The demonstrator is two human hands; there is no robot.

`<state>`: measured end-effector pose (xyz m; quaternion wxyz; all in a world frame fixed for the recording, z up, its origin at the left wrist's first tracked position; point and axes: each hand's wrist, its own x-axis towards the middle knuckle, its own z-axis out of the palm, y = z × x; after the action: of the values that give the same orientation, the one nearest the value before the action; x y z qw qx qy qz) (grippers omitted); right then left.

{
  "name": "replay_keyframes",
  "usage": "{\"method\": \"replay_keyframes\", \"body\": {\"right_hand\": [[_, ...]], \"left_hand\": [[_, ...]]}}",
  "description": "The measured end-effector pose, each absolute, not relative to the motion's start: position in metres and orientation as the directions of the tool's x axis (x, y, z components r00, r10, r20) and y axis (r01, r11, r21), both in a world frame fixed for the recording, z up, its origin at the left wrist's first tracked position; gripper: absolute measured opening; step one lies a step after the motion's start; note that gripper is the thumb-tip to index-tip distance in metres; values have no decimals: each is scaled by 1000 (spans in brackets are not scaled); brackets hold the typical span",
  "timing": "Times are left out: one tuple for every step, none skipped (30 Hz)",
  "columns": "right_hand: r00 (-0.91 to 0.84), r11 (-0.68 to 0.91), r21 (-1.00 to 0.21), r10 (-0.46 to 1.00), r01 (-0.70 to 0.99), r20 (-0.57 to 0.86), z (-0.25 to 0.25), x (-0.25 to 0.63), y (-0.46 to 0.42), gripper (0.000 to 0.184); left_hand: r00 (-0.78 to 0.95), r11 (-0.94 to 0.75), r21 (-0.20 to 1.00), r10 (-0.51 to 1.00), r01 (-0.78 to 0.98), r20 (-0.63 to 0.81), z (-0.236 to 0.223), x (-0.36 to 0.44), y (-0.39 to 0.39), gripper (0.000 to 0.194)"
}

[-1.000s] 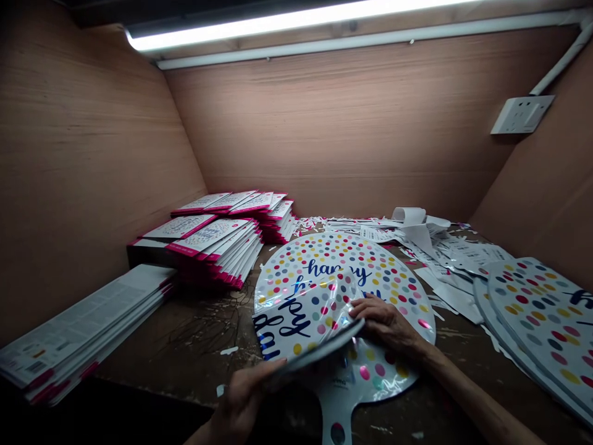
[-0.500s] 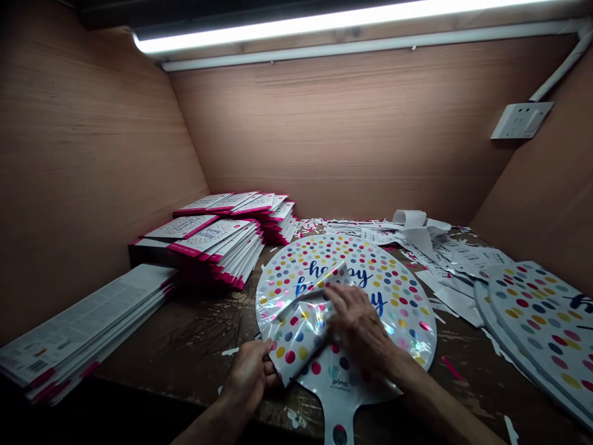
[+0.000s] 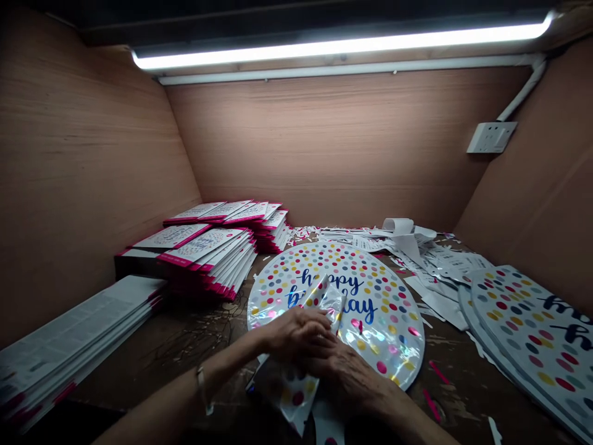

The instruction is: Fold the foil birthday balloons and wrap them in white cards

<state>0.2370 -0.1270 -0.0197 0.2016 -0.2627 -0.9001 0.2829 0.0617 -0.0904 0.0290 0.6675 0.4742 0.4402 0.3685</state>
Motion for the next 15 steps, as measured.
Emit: {"method": "replay_keyframes", "body": {"right_hand": [[-771, 637, -690, 611, 344, 180, -20, 238, -126, 36], [-735, 519, -786, 666, 336, 126, -21, 239, -123, 33], [-674, 357, -876, 737, 324, 51, -22, 241, -119, 28], [-596, 184, -938, 802, 292, -28, -24, 243, -113, 23], [-517, 35, -968, 850, 248, -101, -25, 245, -106, 19], [-444, -74, -975, 881, 209, -162, -26, 247, -98, 19], [-382, -144, -972, 901, 187, -207, -26, 249, -89, 22], [-329, -195, -964, 912, 181, -246, -27, 250, -79, 26], [-276, -260, -950, 913, 174, -301, -28, 251, -69, 28], [-224, -329, -929, 905, 171, -362, -30, 251, -60, 30], [-179, -394, -903, 889, 173, -422, -31, 250, -52, 31], [-141, -449, -876, 869, 177, -474, -33, 249, -45, 30], [-109, -492, -851, 850, 182, -515, -35, 248, -39, 28], [-85, -527, -829, 832, 187, -548, -37, 247, -35, 25], [-64, -554, -810, 817, 193, -573, -38, 246, -32, 23]], "left_hand": [[392, 301, 951, 885, -66, -252, 22, 64, -74, 15], [437, 314, 947, 861, -60, -258, 14, 64, -60, 20], [455, 331, 941, 850, -70, -266, 7, 63, -49, 29], [466, 347, 934, 843, -86, -270, 1, 60, -41, 38], [468, 356, 929, 841, -104, -270, -4, 56, -36, 45], [463, 358, 926, 846, -122, -266, -7, 52, -33, 49], [450, 354, 925, 854, -137, -260, -10, 49, -32, 49], [430, 346, 927, 866, -148, -255, -13, 47, -32, 47], [401, 337, 929, 880, -153, -253, -15, 47, -32, 43], [365, 327, 933, 895, -151, -255, -18, 47, -31, 37], [318, 318, 937, 911, -144, -260, -22, 49, -30, 31], [265, 310, 941, 926, -133, -268, -25, 52, -28, 26], [208, 304, 945, 939, -120, -275, -29, 55, -25, 24], [153, 300, 948, 947, -108, -282, -33, 58, -23, 24], [103, 298, 950, 952, -99, -288, -37, 60, -20, 24]]}}
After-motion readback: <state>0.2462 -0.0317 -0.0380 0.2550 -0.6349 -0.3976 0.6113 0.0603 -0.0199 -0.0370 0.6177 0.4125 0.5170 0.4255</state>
